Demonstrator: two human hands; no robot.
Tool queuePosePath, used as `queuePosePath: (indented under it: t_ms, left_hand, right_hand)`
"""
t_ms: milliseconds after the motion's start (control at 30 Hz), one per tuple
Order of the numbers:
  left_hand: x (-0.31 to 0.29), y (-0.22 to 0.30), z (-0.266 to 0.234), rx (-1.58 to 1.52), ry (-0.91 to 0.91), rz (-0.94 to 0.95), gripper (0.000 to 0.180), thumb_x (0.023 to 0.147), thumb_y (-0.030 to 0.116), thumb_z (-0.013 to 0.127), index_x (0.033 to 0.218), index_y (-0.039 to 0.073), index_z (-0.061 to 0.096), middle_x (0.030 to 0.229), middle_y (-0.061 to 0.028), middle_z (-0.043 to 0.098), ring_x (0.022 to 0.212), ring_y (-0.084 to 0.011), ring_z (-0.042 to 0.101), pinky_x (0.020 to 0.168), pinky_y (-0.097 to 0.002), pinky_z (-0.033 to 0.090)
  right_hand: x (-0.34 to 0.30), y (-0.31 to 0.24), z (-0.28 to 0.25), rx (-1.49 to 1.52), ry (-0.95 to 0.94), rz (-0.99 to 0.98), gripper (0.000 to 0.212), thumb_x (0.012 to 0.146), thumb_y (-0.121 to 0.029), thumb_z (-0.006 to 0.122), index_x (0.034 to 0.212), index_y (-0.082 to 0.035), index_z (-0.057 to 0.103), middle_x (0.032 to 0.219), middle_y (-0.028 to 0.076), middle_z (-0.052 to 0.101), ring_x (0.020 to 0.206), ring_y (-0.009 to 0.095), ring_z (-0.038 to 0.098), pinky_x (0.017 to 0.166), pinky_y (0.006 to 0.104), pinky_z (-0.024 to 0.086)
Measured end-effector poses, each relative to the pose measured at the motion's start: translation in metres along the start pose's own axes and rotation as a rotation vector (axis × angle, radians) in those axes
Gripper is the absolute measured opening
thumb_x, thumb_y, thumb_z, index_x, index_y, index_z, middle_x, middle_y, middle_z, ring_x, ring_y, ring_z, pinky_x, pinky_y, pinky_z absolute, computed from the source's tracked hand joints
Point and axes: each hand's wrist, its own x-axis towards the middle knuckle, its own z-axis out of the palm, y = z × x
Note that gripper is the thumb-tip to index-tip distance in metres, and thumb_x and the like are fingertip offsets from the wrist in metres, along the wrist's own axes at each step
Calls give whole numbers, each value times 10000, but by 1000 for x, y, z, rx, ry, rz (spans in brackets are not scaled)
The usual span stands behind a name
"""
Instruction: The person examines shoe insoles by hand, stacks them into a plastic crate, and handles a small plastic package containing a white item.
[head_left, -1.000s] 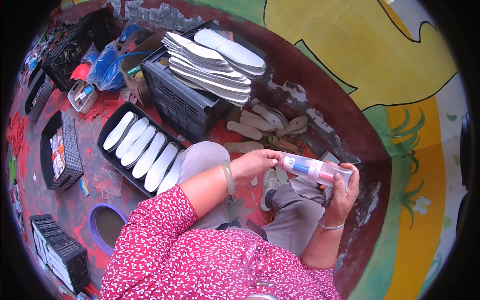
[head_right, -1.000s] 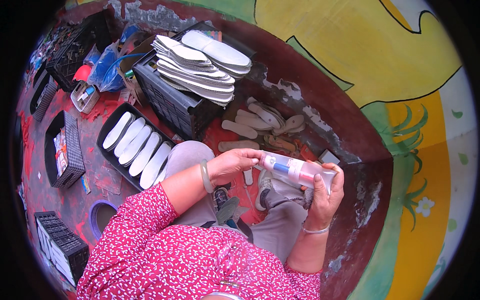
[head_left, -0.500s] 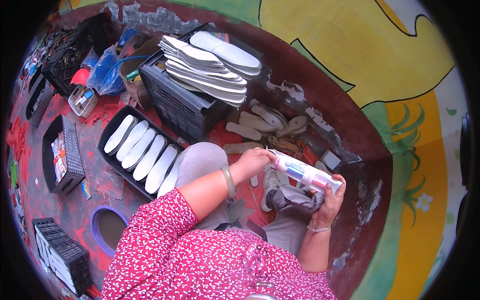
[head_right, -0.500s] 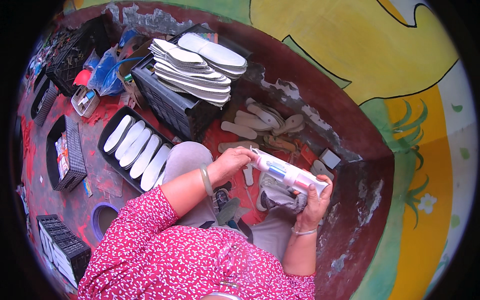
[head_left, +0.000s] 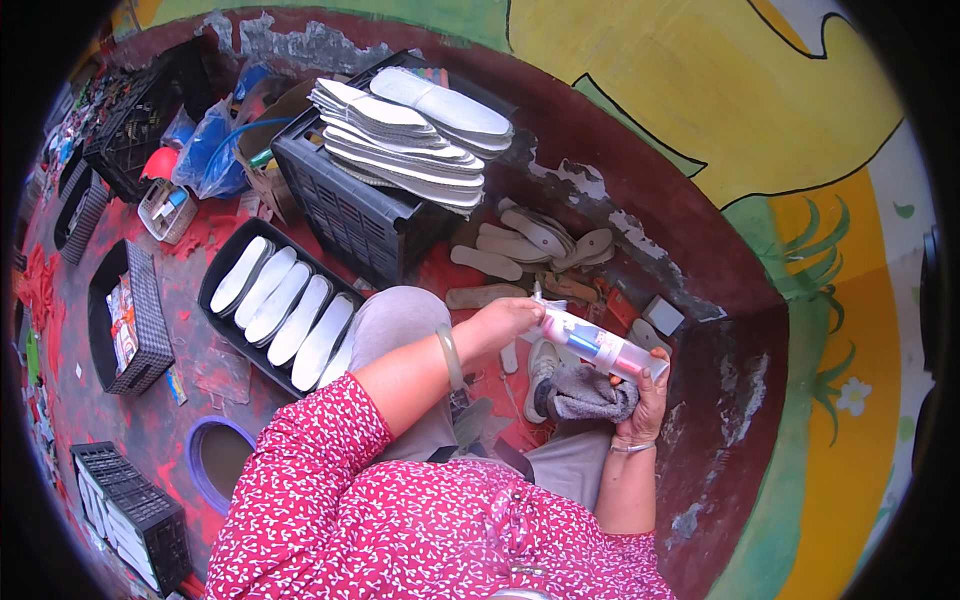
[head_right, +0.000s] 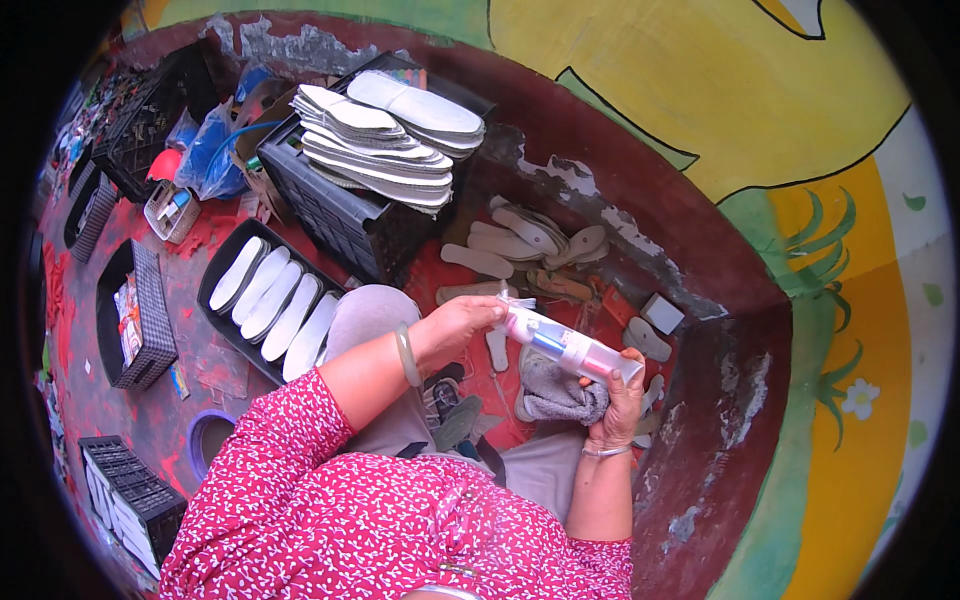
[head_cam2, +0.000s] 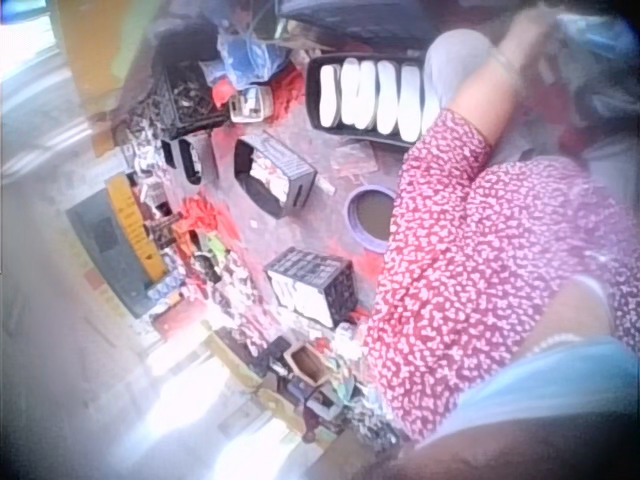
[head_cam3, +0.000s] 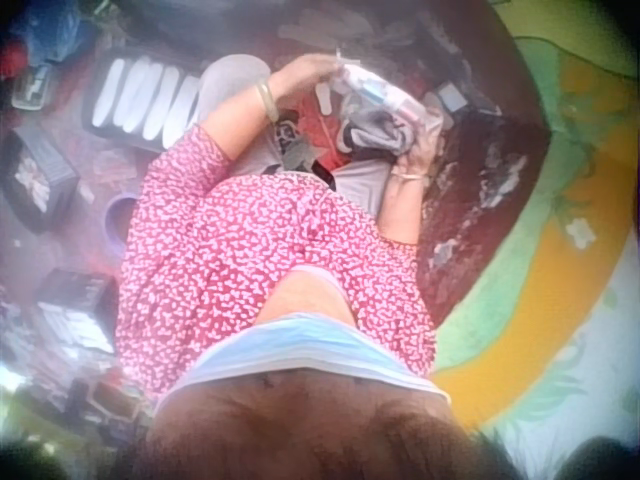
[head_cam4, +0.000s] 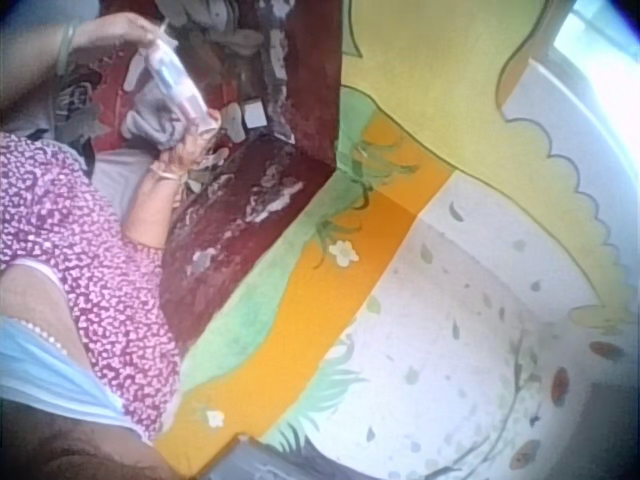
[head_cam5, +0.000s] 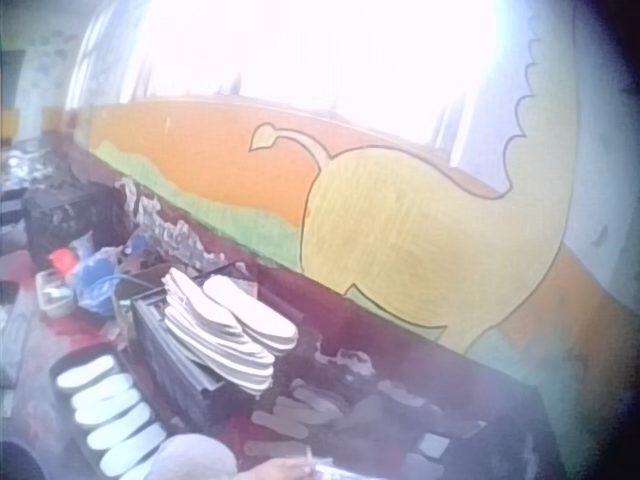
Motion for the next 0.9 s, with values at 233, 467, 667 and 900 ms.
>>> queuePosePath:
  t_ms: [233,467,667,900]
  left_hand:
    - [-5,15,5,-288,-96,-54,266,925,169,485,1045,-31,614,1049,-94,620,991,-166,551,927,-321,394]
    - [-7,17,-3,-285,-86,-39,217,830,68,629,1006,-59,641,1231,-164,512,1126,-217,509,959,-354,407]
    - [-11,18,-6,-31,-2,118,153,795,59,662,909,-39,689,1335,-144,387,1162,-206,453,966,-333,387]
    - [-13,20,3,-152,-2,225,175,808,80,666,954,-14,688,1314,-105,404,1159,-188,438,970,-314,374]
  right_hand:
    - [4,1,5,43,-19,-5,302,869,-106,593,1128,-100,437,950,131,578,668,214,627,591,285,542]
    - [4,1,6,86,-19,29,296,869,-107,593,1125,-102,443,953,145,587,658,224,621,590,302,542]
    - [2,0,8,123,-48,59,312,870,-98,586,1141,-106,431,974,146,582,652,227,616,591,308,541]
    - [4,-1,7,185,-41,107,337,870,-111,596,1159,-126,424,966,132,580,664,220,624,587,298,546]
